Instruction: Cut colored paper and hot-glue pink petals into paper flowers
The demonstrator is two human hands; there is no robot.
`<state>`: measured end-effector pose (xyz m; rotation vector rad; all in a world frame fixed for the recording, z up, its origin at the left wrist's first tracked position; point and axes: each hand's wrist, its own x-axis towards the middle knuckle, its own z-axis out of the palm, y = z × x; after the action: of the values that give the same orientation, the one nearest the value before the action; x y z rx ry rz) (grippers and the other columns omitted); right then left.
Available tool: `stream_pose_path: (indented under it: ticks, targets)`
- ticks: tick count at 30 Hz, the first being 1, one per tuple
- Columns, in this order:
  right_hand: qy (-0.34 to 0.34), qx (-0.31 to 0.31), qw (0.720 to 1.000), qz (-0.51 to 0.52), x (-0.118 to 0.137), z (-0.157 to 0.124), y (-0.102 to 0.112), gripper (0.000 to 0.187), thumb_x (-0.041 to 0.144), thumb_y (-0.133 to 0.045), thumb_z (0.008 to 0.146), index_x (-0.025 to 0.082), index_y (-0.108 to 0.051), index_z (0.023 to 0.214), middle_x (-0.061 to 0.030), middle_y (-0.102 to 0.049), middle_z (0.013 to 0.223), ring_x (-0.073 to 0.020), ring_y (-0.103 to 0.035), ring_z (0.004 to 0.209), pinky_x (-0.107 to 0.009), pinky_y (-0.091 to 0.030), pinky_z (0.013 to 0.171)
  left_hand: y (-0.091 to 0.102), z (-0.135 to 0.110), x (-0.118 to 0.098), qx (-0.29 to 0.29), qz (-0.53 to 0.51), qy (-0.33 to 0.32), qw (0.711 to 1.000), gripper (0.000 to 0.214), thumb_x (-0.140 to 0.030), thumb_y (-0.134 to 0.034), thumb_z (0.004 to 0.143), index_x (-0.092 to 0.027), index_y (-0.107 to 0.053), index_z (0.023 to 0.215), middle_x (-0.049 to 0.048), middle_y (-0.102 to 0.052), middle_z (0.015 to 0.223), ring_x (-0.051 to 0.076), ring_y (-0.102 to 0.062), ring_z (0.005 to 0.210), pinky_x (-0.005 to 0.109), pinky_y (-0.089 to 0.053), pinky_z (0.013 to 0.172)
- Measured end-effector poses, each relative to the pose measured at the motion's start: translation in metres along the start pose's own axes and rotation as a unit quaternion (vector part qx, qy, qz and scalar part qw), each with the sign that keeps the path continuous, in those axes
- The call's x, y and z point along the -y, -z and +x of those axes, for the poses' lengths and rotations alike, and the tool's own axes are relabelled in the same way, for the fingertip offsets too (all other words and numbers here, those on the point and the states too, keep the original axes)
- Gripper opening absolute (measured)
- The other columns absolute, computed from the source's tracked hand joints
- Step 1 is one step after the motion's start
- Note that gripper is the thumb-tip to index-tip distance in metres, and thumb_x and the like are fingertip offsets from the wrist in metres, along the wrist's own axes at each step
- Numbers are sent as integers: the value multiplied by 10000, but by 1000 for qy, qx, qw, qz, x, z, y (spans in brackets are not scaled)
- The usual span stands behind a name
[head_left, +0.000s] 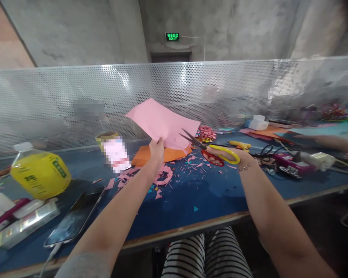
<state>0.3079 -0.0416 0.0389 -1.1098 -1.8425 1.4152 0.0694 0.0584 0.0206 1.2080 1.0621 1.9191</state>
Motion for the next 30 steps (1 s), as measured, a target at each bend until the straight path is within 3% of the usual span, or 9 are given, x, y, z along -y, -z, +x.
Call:
stream_pose_path:
  ticks: [3,10,19,30]
  targets:
    - [-1,53,998,-37,-1,-8,5,336,509,-493,775,179,-521,718,15,-410,575,-65,-324,449,-225,-241,374,3,2,-9,-24,43,-71,996,163,-207,-555,721,-123,-619,846,99,-665,942,194,-606,921,326,-449,880]
    - [-84,73,992,-63,-13,-8,21,373,520,-520,750,155,-514,676,40,-366,530,-40,-298,421,-189,-213,350,5,12,-25,-59,28,-119,991,151,-211,-561,726,-124,-596,843,99,-655,930,196,-605,921,312,-446,884]
    - [-29,43,998,-18,-6,15,-14,413,591,-496,732,182,-444,700,47,-354,567,-48,-287,431,-205,-222,341,0,10,-27,-70,-1,-110,991,164,-248,-534,766,-139,-580,880,103,-638,988,184,-589,962,324,-433,919]
    - [-7,15,999,30,-19,37,-23,515,698,-442,692,185,-387,685,81,-325,522,-20,-268,379,-158,-234,322,-8,-10,-44,-53,22,-99,993,220,-236,-439,838,-131,-553,993,132,-586,1123,199,-529,1081,344,-356,996]
